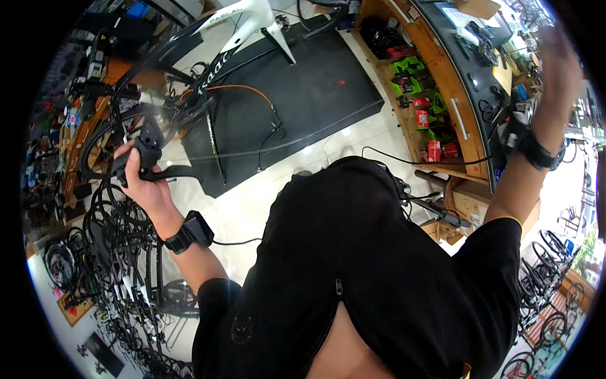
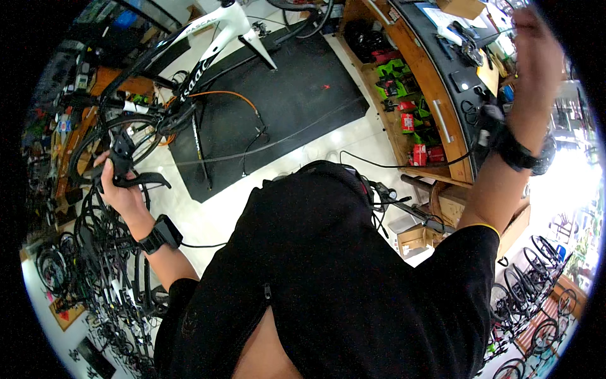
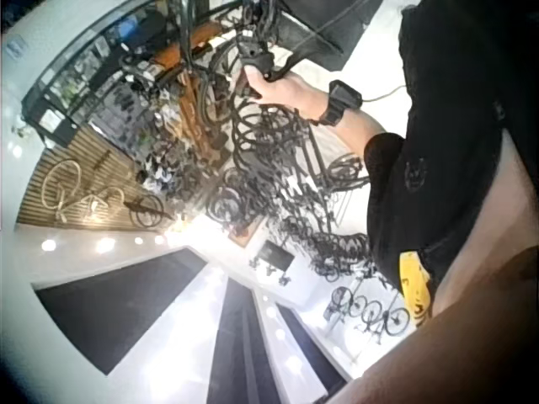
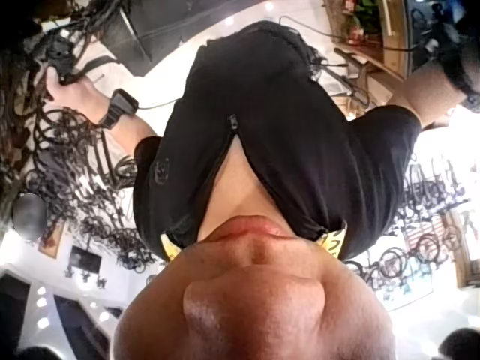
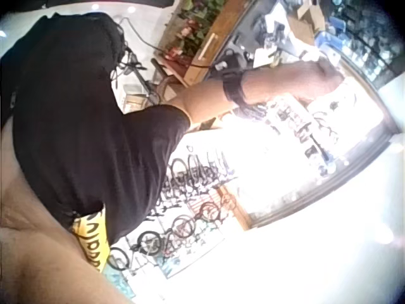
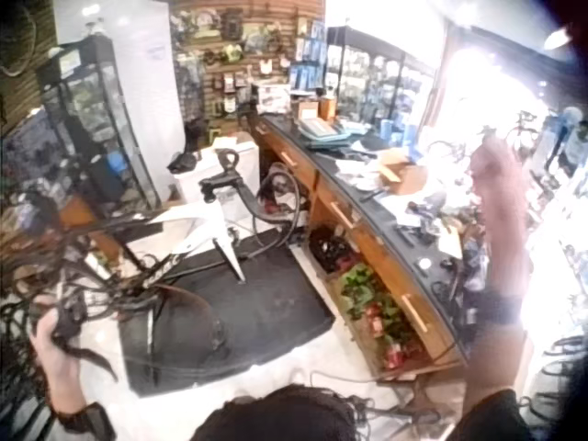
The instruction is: The person assembles a bicycle shifter mechanism by hand, threading a cable through the housing and securing it with a screw. They manipulate the black plastic shifter body and metal cable, using a screwdriver to tighten the clamp bolt. The task involves precise hand movements to align the cable and ensure it is properly seated within the mechanism.
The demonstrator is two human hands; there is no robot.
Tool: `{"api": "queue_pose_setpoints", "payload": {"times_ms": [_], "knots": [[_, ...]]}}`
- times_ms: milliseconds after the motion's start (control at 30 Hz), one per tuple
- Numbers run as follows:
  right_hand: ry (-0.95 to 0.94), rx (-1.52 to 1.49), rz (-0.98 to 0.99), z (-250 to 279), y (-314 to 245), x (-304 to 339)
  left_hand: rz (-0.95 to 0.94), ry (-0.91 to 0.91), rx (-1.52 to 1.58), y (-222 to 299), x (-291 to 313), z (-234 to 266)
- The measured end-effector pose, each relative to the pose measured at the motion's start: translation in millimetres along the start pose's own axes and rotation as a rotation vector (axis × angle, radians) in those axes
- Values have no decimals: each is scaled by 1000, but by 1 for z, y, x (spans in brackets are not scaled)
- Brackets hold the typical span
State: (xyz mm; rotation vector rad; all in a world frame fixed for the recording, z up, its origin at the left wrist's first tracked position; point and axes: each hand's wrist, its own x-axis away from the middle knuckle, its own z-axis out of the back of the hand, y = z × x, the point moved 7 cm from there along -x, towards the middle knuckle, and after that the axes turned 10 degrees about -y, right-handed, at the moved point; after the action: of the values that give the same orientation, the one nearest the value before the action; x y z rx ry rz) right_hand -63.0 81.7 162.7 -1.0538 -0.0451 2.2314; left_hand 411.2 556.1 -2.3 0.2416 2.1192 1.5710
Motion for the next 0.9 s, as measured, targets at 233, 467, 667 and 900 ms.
{"api": "queue_pose_setpoints", "payload": {"times_ms": [233,467,667,900], "knots": [[-517,-747,-365,-262,31,137,-117,-95,123,48,-7,-37],[-830,-501,-531,-347,34,211,-219,-173,85,88,4,-44],[-823,-671,-660,-376,57,237,-294,-108,101,117,14,-39],[-795,-601,-720,-383,101,245,-316,-160,135,127,20,-50]]}}
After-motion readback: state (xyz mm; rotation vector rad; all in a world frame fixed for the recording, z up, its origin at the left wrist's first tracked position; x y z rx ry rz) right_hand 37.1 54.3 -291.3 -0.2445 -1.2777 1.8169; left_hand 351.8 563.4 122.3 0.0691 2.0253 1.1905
